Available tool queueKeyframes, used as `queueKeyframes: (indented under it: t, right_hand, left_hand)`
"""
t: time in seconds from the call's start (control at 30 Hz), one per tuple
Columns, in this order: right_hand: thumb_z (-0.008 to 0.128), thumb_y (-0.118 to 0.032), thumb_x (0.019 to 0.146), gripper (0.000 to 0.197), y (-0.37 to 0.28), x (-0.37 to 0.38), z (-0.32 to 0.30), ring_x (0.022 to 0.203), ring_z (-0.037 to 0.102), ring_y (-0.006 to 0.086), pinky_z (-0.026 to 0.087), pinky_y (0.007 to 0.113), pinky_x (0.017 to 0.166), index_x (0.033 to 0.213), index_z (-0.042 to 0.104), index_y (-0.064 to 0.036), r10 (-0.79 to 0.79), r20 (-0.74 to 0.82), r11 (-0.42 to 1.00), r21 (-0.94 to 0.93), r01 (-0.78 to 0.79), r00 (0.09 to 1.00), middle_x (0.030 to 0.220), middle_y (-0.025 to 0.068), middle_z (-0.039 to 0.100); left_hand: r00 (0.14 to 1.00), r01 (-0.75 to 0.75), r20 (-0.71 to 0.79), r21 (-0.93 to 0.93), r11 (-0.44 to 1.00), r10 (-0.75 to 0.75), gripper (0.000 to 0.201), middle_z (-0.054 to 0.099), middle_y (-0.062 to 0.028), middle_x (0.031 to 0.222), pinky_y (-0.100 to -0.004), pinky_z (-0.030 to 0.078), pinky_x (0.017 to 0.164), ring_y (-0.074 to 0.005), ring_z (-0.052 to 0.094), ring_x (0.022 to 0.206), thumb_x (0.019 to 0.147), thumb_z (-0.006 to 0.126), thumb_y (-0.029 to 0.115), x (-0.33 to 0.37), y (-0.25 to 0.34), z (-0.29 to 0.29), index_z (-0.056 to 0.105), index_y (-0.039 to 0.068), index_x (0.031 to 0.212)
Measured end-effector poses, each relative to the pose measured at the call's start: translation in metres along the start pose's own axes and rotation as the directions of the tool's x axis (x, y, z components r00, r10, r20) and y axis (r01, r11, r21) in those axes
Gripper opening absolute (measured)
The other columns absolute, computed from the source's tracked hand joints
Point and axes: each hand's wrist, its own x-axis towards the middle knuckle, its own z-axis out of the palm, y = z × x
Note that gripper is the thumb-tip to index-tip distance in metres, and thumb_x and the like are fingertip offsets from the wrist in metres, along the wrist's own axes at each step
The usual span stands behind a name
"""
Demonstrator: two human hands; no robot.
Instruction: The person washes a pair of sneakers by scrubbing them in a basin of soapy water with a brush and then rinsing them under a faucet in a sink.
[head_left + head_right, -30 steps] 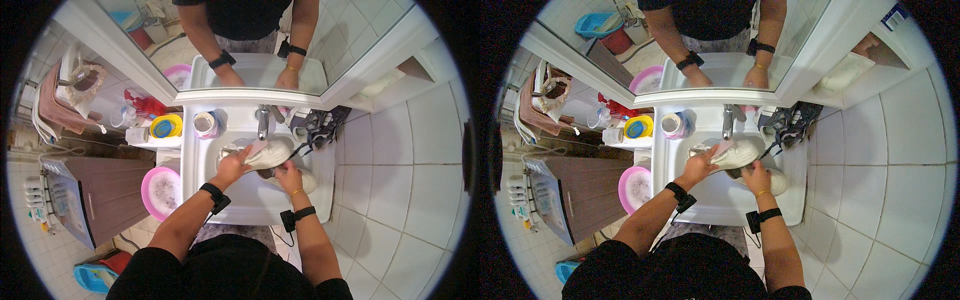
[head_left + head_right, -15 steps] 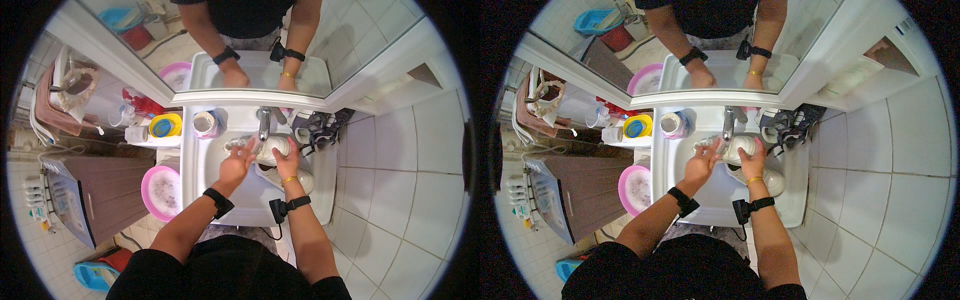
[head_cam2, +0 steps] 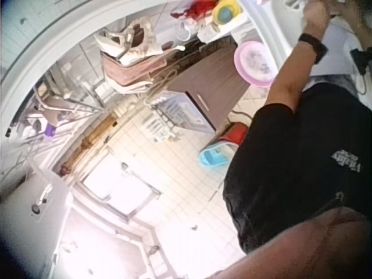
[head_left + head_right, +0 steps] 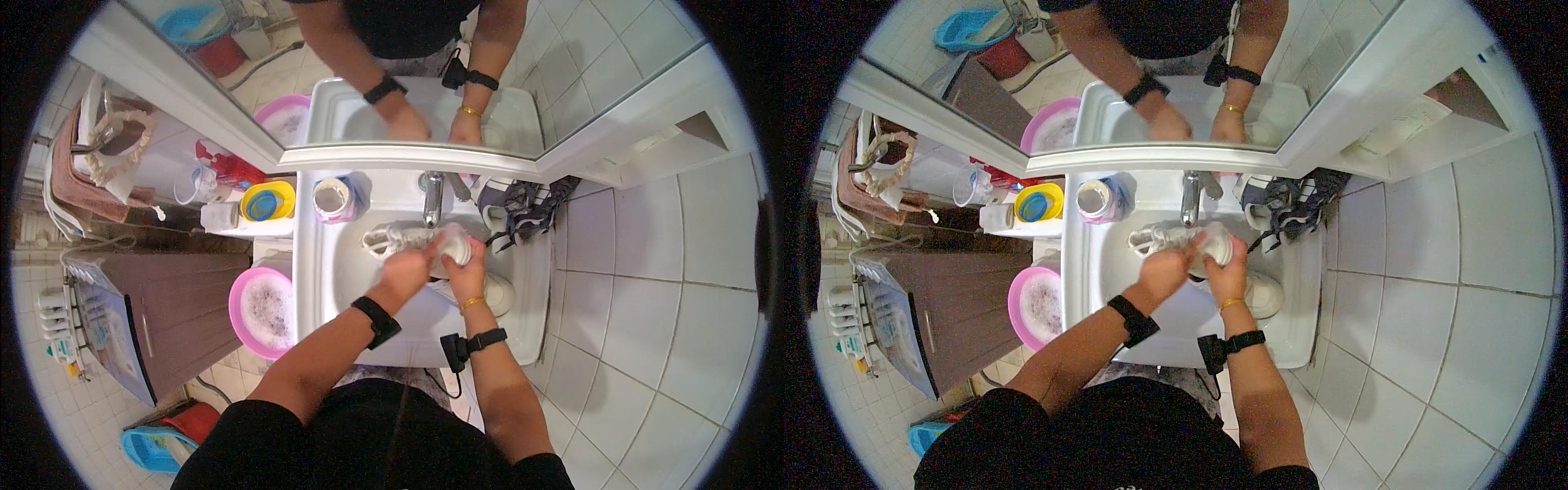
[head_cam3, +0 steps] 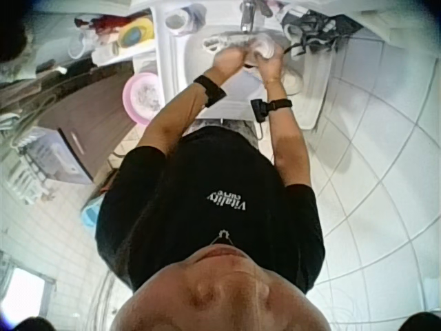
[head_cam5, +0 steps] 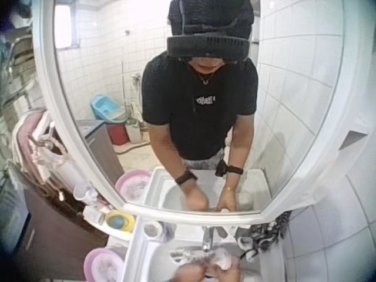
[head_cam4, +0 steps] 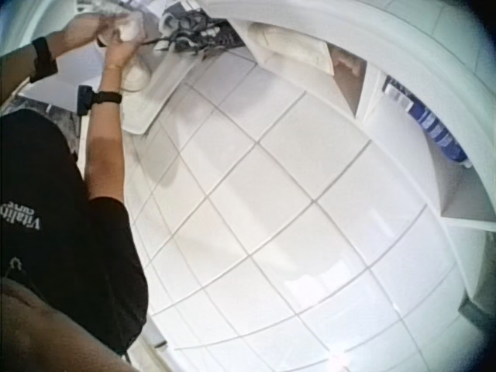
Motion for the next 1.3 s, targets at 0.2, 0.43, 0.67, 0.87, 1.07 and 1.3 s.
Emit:
queueKeyframes:
  t: [0.2, 0.43, 0.67, 0.87, 1.07, 1.3]
  right_hand:
    - [0.080, -0.005, 0.071, 0.073, 0.006, -0.010, 0.003, 0.123, 0.051, 0.0340, 0.040, 0.041, 0.105, 0.134, 0.044, -0.0029, -0.030, 0.003, 0.998, 0.059, 0.029, 1.000, 0.132, 0.0194, 0.051]
    - [0.083, -0.003, 0.065, 0.079, 0.000, -0.011, -0.001, 0.122, 0.053, 0.0337, 0.042, 0.041, 0.106, 0.135, 0.046, 0.0001, -0.038, 0.056, 0.990, 0.138, 0.030, 0.998, 0.132, 0.0199, 0.054]
    - [0.080, -0.007, 0.071, 0.074, -0.008, -0.014, 0.001, 0.125, 0.049, 0.0367, 0.039, 0.042, 0.108, 0.135, 0.045, -0.0001, -0.084, 0.092, 0.995, -0.037, 0.088, 0.992, 0.134, 0.0205, 0.051]
    - [0.071, -0.019, 0.086, 0.061, 0.024, -0.005, 0.004, 0.126, 0.046, 0.0400, 0.037, 0.043, 0.107, 0.138, 0.045, -0.0009, -0.078, 0.055, 0.994, -0.070, 0.082, 0.995, 0.136, 0.0241, 0.051]
    - [0.061, -0.024, 0.094, 0.045, 0.081, 0.013, -0.007, 0.120, 0.053, 0.0368, 0.047, 0.042, 0.097, 0.135, 0.050, -0.0081, 0.180, -0.021, 0.982, 0.067, -0.178, 0.984, 0.137, 0.0168, 0.054]
    - [0.050, -0.031, 0.101, 0.039, -0.004, 0.004, 0.002, 0.119, 0.053, 0.0303, 0.057, 0.052, 0.074, 0.136, 0.046, -0.0151, 0.547, 0.067, 0.769, 0.354, -0.532, 0.835, 0.138, 0.0107, 0.051]
  left_hand:
    - [0.975, 0.164, 0.130, 0.133, 0.977, -0.181, 0.050, 0.067, -0.0175, 0.079, -0.0470, 0.053, 0.060, -0.0346, 0.067, 0.069, 0.098, 0.049, 0.028, 0.007, -0.028, -0.019, 0.042, 0.020, 0.147]
    - [0.982, 0.046, 0.174, 0.177, 0.983, -0.077, 0.051, 0.069, -0.0154, 0.086, -0.0455, 0.054, 0.065, -0.0343, 0.068, 0.077, 0.093, 0.052, 0.022, 0.012, -0.018, -0.024, 0.047, 0.022, 0.143]
    - [0.986, -0.046, 0.163, 0.108, 0.993, 0.028, 0.056, 0.068, -0.0183, 0.084, -0.0453, 0.054, 0.060, -0.0349, 0.068, 0.072, 0.091, 0.051, 0.018, -0.004, 0.008, -0.032, 0.044, 0.026, 0.145]
    - [0.996, 0.014, 0.088, 0.151, 0.988, -0.028, 0.064, 0.068, -0.0185, 0.085, -0.0458, 0.053, 0.059, -0.0334, 0.068, 0.071, 0.088, 0.052, 0.010, -0.001, -0.039, -0.003, 0.037, 0.017, 0.150]
    - [0.982, 0.046, 0.180, 0.061, 0.997, -0.056, 0.073, 0.065, -0.0212, 0.092, -0.0450, 0.055, 0.064, -0.0360, 0.067, 0.073, 0.088, 0.048, 0.005, -0.020, 0.036, 0.003, 0.027, 0.026, 0.154]
    - [0.976, 0.154, 0.131, 0.162, 0.975, -0.176, 0.074, 0.064, -0.0223, 0.094, -0.0452, 0.055, 0.061, -0.0353, 0.067, 0.072, 0.087, 0.050, 0.006, -0.016, -0.017, 0.003, 0.026, 0.022, 0.155]
